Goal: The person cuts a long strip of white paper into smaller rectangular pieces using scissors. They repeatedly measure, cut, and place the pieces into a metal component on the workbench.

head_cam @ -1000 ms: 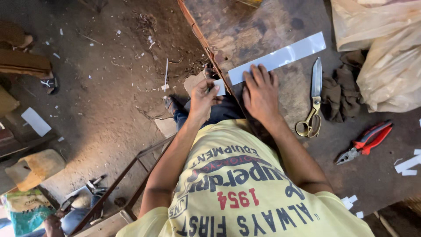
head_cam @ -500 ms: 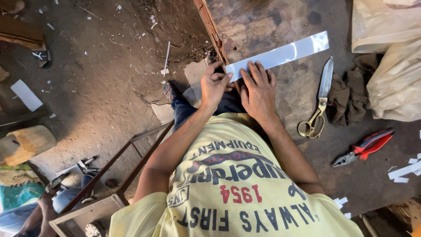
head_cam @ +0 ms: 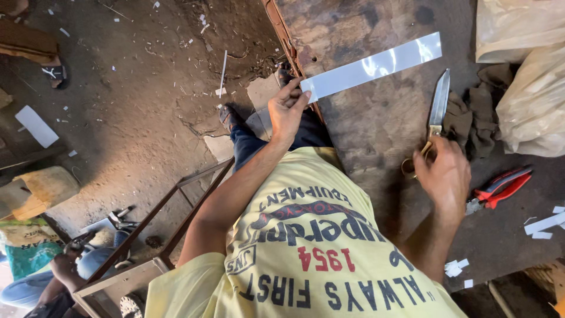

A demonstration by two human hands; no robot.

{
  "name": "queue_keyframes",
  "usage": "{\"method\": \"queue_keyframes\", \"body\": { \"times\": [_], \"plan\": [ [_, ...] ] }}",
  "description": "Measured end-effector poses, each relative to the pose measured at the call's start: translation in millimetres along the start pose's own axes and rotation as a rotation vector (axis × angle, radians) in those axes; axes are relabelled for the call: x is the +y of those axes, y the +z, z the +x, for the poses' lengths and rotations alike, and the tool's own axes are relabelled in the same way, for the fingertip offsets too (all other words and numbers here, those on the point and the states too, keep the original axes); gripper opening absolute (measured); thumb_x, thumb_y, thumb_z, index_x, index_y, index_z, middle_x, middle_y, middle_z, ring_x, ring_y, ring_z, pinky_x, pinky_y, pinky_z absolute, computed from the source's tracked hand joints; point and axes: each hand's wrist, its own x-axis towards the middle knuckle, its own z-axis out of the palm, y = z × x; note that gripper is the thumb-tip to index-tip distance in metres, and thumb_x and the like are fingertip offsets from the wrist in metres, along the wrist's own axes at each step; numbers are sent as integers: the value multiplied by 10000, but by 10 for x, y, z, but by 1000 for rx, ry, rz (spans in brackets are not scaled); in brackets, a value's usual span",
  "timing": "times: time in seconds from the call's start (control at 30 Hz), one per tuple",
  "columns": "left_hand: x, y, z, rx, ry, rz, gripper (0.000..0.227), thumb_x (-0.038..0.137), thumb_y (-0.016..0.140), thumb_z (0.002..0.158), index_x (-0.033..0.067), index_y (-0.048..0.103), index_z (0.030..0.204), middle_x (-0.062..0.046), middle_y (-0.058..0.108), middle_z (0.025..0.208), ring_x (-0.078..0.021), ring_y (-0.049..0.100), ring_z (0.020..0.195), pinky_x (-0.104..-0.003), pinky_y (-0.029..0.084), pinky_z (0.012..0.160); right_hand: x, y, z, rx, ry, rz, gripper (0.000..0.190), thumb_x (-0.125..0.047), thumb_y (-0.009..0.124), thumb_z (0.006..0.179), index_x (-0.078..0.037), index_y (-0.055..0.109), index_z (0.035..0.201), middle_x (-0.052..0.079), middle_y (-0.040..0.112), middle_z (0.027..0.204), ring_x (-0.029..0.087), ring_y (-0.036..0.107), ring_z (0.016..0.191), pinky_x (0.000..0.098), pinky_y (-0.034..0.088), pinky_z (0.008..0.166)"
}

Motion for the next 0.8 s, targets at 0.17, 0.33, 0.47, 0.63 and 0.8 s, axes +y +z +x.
{"method": "queue_keyframes", "body": {
  "times": [0.17, 0.33, 0.47, 0.63, 0.8],
  "plan": [
    [59, 44, 13, 5, -18, -9, 415, -19, 715, 935, -83, 630, 1336, -106, 747, 994, -123, 715, 847, -266, 612, 738, 290, 260, -211, 30, 53, 30, 566, -109, 830, 776, -20, 627, 1297, 234, 617, 1167, 440, 622, 990, 525, 514, 825],
    [132, 79, 57, -15, -11, 19, 436, -9, 729, 928, -99, 618, 1340, -104, 749, 978, -127, 723, 834, -269, 616, 729, 750, 495, -334, 81, 243, 563, 401, -162, 740, 901, 3, 606, 1242, 70, 696, 956, 206, 650, 815, 372, 541, 721],
    [126, 107, 37, -36, -29, 37, 441, -1, 729, 929, -91, 622, 1348, -95, 743, 954, -119, 716, 811, -256, 604, 702, 964, 592, -545, -142, 505, 1028, 402, -389, 755, 974, 3, 678, 935, 40, 615, 701, 108, 533, 554, 268, 409, 468],
    [202, 156, 81, -39, -34, 36, 453, 2, 726, 936, -83, 615, 1366, -88, 743, 954, -109, 703, 807, -246, 588, 699, 624, 815, -623, -486, 242, 1413, 529, -582, 645, 932, -59, 711, 886, -23, 608, 648, 43, 545, 506, 188, 371, 393],
    [262, 225, 32, -23, -45, 23, 433, -4, 714, 946, -82, 613, 1360, -75, 719, 933, -103, 705, 813, -273, 636, 722, -61, 1209, -329, -609, 64, 1434, 521, -554, 671, 919, -37, 695, 860, -3, 585, 540, 60, 479, 351, 216, 372, 292]
  ]
}}
